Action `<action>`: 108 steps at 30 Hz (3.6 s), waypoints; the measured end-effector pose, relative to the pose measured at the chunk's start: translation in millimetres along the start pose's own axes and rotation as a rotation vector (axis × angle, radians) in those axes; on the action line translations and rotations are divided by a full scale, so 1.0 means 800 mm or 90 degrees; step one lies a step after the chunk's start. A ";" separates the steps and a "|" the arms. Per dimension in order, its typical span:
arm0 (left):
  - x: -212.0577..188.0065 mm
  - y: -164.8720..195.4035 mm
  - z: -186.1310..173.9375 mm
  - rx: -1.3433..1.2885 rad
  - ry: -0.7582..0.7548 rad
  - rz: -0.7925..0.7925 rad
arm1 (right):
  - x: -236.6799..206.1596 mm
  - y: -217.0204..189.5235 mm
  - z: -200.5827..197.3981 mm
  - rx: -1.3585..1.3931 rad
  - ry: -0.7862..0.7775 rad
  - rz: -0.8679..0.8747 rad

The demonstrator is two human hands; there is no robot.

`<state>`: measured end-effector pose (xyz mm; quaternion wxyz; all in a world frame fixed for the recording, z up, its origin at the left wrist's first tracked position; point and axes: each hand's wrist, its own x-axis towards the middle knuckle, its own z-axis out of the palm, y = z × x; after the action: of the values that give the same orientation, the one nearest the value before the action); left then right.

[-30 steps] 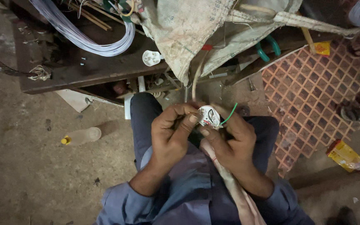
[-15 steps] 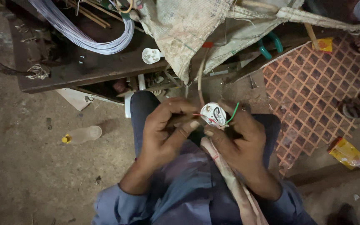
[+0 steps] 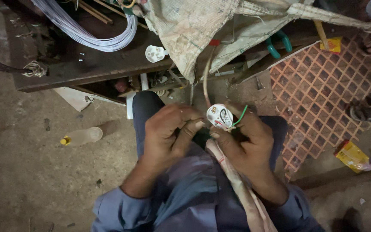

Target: The person sits on the floor and wires an electrical plug: they strip insulation from the wire ends using a screwdriver, twist the exposed conductors, and secure the wires into the plug's terminals by hand. They use pliers to trim and adjust the wires and continue fitting the wires into the plug body.

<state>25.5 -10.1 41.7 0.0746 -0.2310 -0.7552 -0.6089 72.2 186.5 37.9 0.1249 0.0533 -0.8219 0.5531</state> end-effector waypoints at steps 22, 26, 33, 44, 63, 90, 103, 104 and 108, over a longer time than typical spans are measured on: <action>-0.028 -0.037 0.037 -0.415 0.007 -0.265 | -0.009 0.014 0.007 0.116 -0.001 0.018; -0.023 -0.020 0.018 -0.359 0.060 -0.242 | -0.010 0.020 0.004 0.102 -0.003 0.006; -0.016 -0.008 -0.014 -0.079 -0.068 -0.050 | -0.015 0.023 0.003 0.107 0.001 0.031; -0.022 -0.018 0.008 -0.173 -0.025 -0.095 | -0.016 0.024 0.004 0.109 -0.003 -0.001; -0.024 -0.025 0.016 -0.300 0.146 -0.167 | -0.011 0.025 0.005 0.219 0.000 0.041; -0.005 -0.010 0.009 0.169 0.053 0.112 | -0.006 0.013 0.005 -0.056 0.003 -0.037; -0.002 -0.001 0.017 0.283 0.132 0.196 | -0.018 0.034 0.016 -0.109 0.019 -0.136; -0.003 0.000 0.019 0.289 0.139 0.198 | -0.021 0.036 0.016 -0.089 0.020 -0.127; -0.009 0.000 0.032 0.225 0.168 0.122 | -0.021 0.039 0.016 -0.068 0.026 -0.136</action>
<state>36.2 12.5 32.9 0.2695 -0.2034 -0.8082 -0.4826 79.7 186.0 0.8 0.2025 0.1224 -0.8370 0.4934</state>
